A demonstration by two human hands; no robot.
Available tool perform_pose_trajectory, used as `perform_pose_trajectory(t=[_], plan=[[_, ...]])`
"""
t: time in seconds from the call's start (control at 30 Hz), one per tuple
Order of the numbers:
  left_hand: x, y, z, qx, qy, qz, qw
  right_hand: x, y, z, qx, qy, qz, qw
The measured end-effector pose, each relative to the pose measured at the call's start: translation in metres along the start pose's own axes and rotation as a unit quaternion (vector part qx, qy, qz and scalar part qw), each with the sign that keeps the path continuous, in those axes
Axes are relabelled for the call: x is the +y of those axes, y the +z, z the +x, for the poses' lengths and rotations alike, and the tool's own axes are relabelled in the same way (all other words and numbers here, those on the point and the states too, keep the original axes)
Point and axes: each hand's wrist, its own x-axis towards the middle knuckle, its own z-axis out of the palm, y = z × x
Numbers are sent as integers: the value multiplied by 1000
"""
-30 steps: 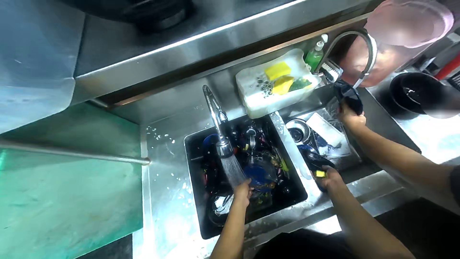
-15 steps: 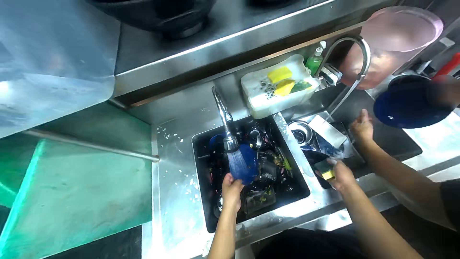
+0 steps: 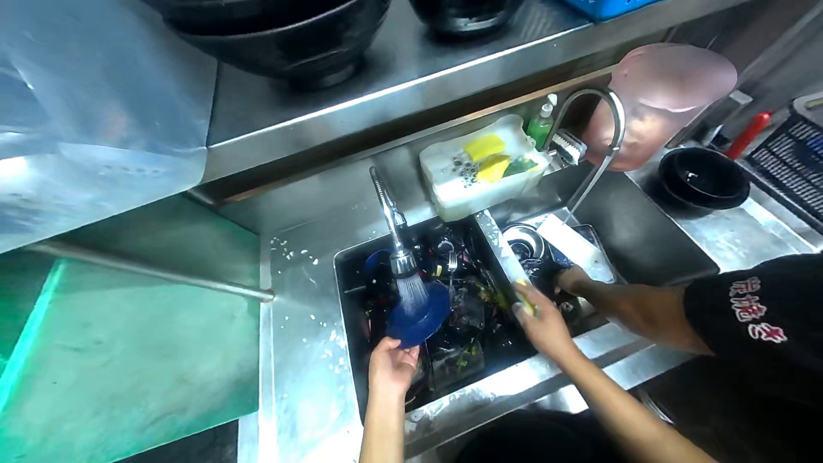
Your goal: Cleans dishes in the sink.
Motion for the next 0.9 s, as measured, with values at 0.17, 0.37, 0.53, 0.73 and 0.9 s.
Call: perform_pose_trajectory(t=[0.17,0.37,0.53,0.73,0.9], plan=[[0,-4,-9,-45,-10,2,999,-15,32,-10,-76,-34,-26,996],[-11,15,1,-93,170,369,909,-24,46,-12,-129,-30,-13,991],[-44,14,7,-139,426,696,562,-37,69,-1,-169,141,239,946],[-75,-26,15,-141,580,699,393,-43,97,6,-153,311,372,861],[-51,-47,14,-136,521,675,504,-37,117,9,-124,287,356,881]])
